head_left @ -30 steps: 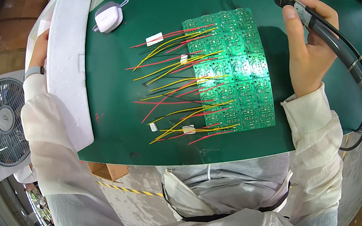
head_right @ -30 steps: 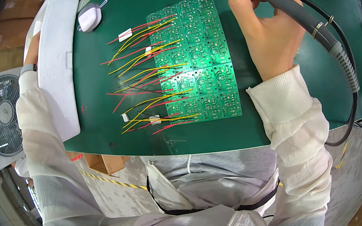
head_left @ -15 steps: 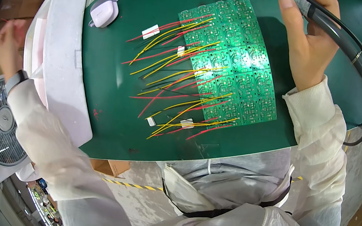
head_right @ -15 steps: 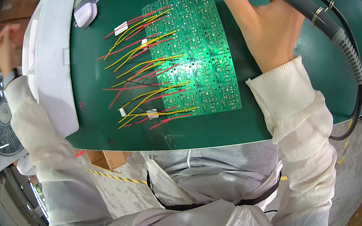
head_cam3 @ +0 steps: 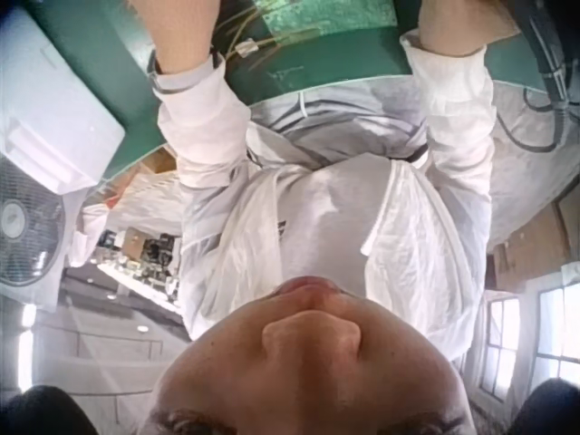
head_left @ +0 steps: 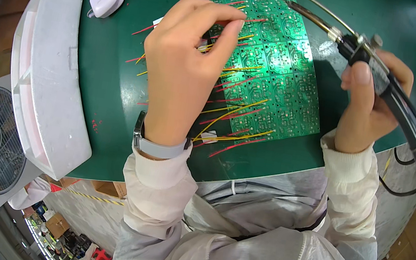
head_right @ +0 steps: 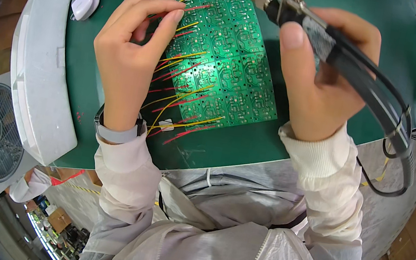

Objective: The person attaches wires onto a circuit board panel by positioning each wire by hand and soldering the connection with a soldering iron.

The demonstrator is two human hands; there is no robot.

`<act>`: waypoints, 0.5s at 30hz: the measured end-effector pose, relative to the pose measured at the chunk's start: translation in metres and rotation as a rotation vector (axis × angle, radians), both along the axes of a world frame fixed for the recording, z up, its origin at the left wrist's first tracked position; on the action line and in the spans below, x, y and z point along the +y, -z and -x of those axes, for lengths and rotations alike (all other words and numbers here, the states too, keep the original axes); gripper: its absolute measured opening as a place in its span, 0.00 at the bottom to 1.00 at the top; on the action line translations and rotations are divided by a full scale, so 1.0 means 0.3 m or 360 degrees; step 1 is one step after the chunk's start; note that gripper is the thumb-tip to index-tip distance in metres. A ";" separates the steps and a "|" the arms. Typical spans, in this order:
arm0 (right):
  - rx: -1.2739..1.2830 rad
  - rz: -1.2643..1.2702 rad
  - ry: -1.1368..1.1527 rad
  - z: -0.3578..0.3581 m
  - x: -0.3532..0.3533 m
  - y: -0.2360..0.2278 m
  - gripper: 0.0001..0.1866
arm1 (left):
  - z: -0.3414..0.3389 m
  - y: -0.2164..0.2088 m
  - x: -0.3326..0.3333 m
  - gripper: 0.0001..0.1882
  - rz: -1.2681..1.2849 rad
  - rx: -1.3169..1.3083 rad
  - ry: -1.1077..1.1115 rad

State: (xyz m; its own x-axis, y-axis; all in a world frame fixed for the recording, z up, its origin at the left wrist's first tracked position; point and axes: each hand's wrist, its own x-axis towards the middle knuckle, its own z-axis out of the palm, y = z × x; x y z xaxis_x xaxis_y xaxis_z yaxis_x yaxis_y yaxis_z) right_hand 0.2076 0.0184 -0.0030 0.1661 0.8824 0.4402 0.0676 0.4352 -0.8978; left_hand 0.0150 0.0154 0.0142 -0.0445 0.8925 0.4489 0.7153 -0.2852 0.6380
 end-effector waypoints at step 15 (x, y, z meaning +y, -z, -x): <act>-0.0153 -0.0031 0.0075 0.005 -0.002 0.001 0.16 | -0.006 0.027 -0.005 0.06 0.0050 -0.0005 -0.0020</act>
